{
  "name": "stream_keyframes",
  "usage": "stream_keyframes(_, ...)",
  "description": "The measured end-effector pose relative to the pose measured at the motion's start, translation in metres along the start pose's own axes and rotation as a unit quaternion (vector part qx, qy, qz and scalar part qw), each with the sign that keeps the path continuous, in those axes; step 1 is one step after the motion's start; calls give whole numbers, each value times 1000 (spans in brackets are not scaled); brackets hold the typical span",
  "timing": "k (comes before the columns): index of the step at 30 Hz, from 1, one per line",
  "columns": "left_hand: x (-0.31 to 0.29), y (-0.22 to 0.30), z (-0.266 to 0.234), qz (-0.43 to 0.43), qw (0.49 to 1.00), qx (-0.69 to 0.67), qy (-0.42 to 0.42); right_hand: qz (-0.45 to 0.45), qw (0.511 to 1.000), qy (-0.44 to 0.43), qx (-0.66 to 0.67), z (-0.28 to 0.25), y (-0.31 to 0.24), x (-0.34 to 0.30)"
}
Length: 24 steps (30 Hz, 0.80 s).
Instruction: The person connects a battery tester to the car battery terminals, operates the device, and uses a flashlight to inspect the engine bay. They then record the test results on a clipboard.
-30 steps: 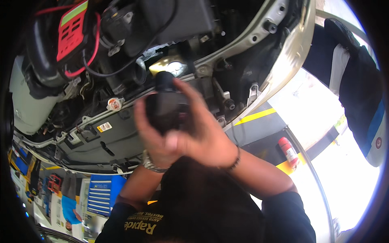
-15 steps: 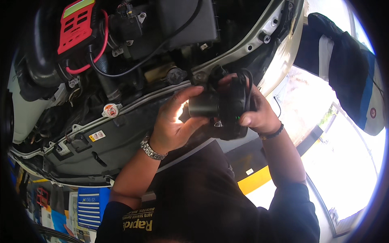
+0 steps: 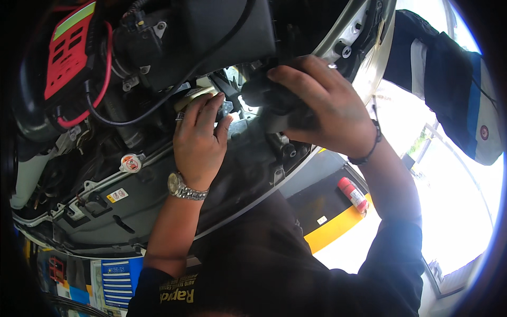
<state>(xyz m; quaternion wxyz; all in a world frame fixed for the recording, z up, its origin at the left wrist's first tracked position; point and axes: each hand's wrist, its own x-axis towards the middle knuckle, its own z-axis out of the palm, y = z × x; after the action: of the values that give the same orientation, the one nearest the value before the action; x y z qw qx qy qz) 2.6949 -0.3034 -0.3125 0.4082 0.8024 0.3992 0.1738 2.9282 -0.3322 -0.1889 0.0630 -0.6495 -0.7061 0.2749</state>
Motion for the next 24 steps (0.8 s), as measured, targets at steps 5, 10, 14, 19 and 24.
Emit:
stream_keyframes(5,-2,2,3,-41,999,14,28,44,998,48,12,45,-4,0)
stream_keyframes(10,-9,-3,5,-40,998,0,47,71,997,21,-30,66,-6,6)
stream_keyframes(14,-11,-6,-4,-41,997,-20,65,113,993,-15,5,72,-3,18)
stream_keyframes(19,-10,-7,-11,6,994,-33,102,120,992,27,-20,73,-12,19)
stream_keyframes(24,-9,-1,-16,146,978,-98,114,173,979,38,-98,71,-22,18)
